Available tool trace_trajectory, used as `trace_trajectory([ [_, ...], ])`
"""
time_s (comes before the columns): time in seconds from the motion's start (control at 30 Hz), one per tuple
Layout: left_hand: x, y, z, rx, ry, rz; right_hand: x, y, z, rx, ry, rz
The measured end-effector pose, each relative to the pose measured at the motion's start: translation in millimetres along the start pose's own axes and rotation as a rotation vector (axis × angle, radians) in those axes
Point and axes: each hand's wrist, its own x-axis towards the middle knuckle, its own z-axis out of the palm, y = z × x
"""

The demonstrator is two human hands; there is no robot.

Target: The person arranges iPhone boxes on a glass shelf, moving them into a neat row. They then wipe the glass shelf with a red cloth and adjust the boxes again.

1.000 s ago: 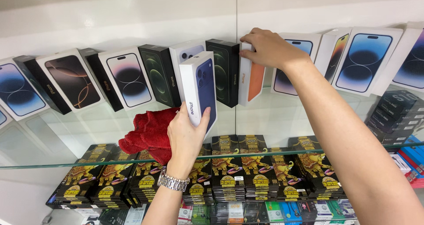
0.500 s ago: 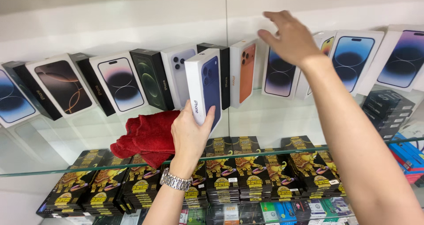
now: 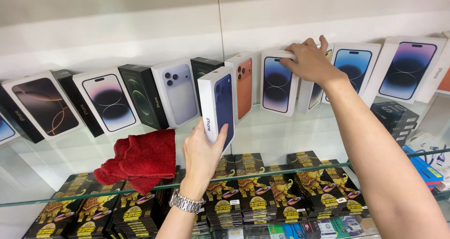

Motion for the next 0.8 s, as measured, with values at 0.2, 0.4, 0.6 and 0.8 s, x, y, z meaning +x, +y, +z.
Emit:
trace_trajectory([
  [0.2,0.0,-1.2,3.0,0.025,0.04,0.028,4.9,-3.6,11.2,0.048,0.083,-0.112],
  [0.4,-0.8,-3.1,1.8,0.03,0.028,0.042,3.5,-10.9,17.5,0.052,0.14,-0.14],
  [0.6,-0.6,-4.2,2.2,0.031,0.019,0.035,0.5,-18.2,12.8,0.04,0.089,-0.064],
  [0.8,-3.7,2.5,1.9,-0.001,0.033,0.019,-20.9,-28.9,-13.2,0.011,0.38,-0.289],
])
